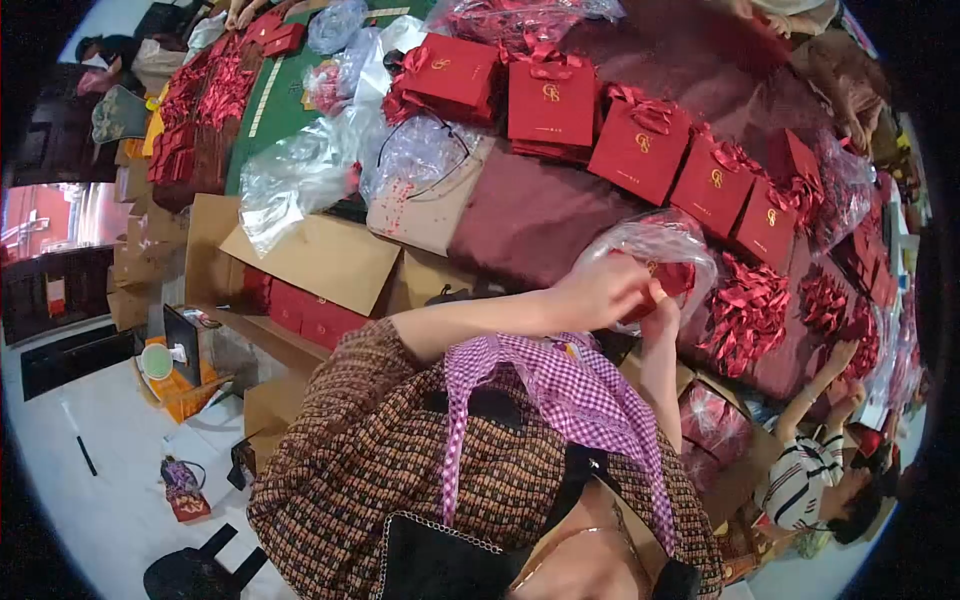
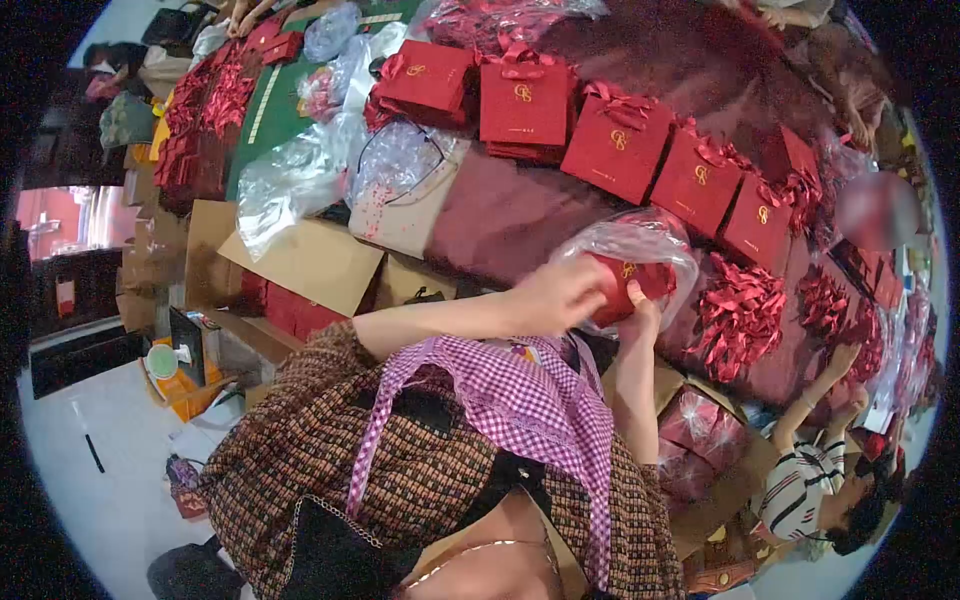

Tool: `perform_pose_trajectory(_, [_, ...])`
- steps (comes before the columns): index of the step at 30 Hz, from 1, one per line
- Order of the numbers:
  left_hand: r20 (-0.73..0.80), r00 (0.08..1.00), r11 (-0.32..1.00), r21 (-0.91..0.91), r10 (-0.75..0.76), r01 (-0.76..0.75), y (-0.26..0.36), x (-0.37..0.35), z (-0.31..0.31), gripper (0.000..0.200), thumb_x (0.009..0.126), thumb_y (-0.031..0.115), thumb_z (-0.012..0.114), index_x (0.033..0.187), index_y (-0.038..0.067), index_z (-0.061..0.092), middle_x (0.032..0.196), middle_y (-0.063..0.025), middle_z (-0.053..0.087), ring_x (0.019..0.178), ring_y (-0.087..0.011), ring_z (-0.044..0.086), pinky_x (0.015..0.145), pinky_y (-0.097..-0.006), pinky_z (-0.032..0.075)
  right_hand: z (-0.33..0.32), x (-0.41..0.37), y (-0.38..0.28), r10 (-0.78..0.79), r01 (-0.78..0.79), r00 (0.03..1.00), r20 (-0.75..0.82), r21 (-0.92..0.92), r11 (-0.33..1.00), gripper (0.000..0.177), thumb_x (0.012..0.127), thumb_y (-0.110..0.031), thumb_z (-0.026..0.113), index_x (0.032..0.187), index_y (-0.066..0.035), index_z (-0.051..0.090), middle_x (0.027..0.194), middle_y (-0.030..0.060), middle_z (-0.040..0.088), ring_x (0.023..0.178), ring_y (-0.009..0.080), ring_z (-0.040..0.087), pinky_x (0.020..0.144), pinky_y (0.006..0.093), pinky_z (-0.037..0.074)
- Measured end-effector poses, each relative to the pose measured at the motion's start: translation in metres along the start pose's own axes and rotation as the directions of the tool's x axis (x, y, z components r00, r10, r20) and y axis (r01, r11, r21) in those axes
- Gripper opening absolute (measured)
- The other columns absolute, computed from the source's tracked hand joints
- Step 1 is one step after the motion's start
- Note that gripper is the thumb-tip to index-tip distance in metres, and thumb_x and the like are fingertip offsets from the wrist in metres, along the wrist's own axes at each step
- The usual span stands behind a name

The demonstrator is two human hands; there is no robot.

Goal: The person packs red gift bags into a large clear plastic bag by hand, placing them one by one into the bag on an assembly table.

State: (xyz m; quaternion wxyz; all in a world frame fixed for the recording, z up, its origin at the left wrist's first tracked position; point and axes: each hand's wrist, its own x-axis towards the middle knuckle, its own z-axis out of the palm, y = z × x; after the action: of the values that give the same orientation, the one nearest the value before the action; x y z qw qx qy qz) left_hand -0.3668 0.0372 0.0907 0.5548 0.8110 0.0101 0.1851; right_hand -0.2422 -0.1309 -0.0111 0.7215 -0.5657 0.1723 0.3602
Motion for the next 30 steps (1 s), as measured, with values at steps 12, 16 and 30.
perform_pose_trajectory(12, [0.446, 0.894, 0.745, 0.611, -0.047, -0.266, -0.077, 0.027, 0.081, 0.079, 0.063, 0.025, 0.075, 0.132, 0.005, 0.041, 0.143, -0.0129, 0.033, 0.126, -0.0302, 0.037, 0.098, -0.0497, 0.034, -0.01, 0.026, 0.007, 0.04, -0.036, 0.988, -0.149, 0.028, 0.999, 0.028, 0.074, -0.002, 0.065, 0.103, 0.0, 0.062, 0.097, 0.011, 0.065, 0.082, 0.0249, 0.063, 0.07, 0.0376, 0.051])
perform_pose_trajectory(16, [0.457, 0.881, 0.775, 0.598, -0.123, -0.202, -0.073, 0.03, 0.077, 0.08, 0.063, 0.026, 0.076, 0.133, 0.007, 0.04, 0.144, -0.0125, 0.03, 0.127, -0.0296, 0.035, 0.098, -0.0491, 0.035, -0.007, 0.021, 0.002, 0.053, -0.046, 0.995, -0.088, 0.083, 0.995, 0.034, 0.073, -0.002, 0.068, 0.107, -0.002, 0.061, 0.098, 0.0105, 0.065, 0.085, 0.0254, 0.063, 0.074, 0.0388, 0.05])
perform_pose_trajectory(30, [0.502, 0.853, 0.804, 0.561, -0.142, -0.197, -0.077, 0.048, 0.063, 0.077, 0.071, 0.034, 0.072, 0.136, 0.007, 0.038, 0.143, -0.0138, 0.033, 0.124, -0.036, 0.04, 0.101, -0.044, 0.036, -0.003, -0.053, -0.017, -0.634, 0.612, 0.687, 0.354, -0.752, 0.243, 0.04, 0.085, -0.008, 0.055, 0.123, 0.002, 0.047, 0.121, 0.02, 0.053, 0.11, 0.0341, 0.053, 0.093, 0.037, 0.041])
